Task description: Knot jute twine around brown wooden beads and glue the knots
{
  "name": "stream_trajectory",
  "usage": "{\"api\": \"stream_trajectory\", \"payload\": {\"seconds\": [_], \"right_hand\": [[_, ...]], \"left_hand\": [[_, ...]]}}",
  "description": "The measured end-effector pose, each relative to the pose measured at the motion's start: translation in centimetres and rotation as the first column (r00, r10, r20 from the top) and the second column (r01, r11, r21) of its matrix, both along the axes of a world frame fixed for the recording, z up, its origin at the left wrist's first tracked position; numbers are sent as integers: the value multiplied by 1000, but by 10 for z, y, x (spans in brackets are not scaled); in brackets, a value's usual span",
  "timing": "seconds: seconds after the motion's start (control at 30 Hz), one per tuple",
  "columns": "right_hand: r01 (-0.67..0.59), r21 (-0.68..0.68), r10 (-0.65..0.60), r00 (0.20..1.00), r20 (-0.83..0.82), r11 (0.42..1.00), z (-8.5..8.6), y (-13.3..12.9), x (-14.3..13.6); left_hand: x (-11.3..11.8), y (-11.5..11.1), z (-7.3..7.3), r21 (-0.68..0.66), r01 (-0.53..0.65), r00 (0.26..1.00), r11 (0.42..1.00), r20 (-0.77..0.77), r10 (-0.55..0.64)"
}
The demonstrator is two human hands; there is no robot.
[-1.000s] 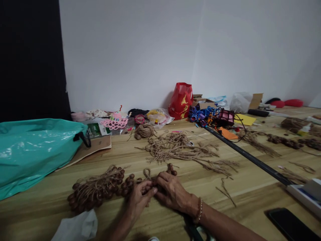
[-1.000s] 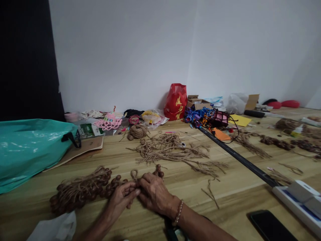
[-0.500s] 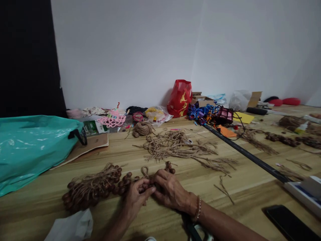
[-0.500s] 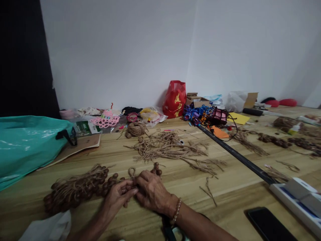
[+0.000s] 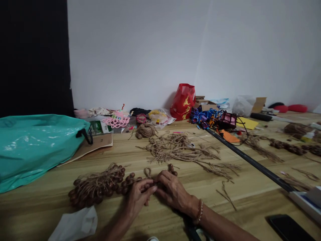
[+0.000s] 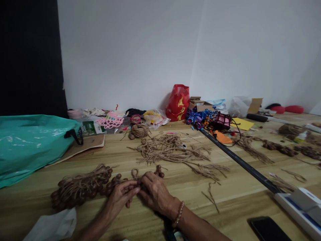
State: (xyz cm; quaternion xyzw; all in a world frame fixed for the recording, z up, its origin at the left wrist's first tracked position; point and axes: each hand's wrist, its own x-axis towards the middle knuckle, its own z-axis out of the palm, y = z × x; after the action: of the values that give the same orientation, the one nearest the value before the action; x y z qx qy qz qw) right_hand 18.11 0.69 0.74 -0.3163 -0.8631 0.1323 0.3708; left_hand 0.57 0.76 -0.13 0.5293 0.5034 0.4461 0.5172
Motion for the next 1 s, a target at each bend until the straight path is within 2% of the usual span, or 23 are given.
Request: {"api": "stream_trajectory", "payload": {"seconds": [0.43,0.67,0.8,1.0], "right_hand": [[-11,3,10,999,41,1000,2,-3,0],[24,-24,-24,1000,9,999,4,-3,2],[3,-1,-3,1000,20,1000,2,-2,1],[10,51,-12,999,34,999,-3,0,-1]], "left_hand": [[-4,2,-12,54,37,999,998,31,-38],[-3,2,-10,42,7,999,999,34,-8],[-3,2,-11,41,-15,999,999,30,14],[-4,-3,-4,114,-9,998,993,-68,17]]}}
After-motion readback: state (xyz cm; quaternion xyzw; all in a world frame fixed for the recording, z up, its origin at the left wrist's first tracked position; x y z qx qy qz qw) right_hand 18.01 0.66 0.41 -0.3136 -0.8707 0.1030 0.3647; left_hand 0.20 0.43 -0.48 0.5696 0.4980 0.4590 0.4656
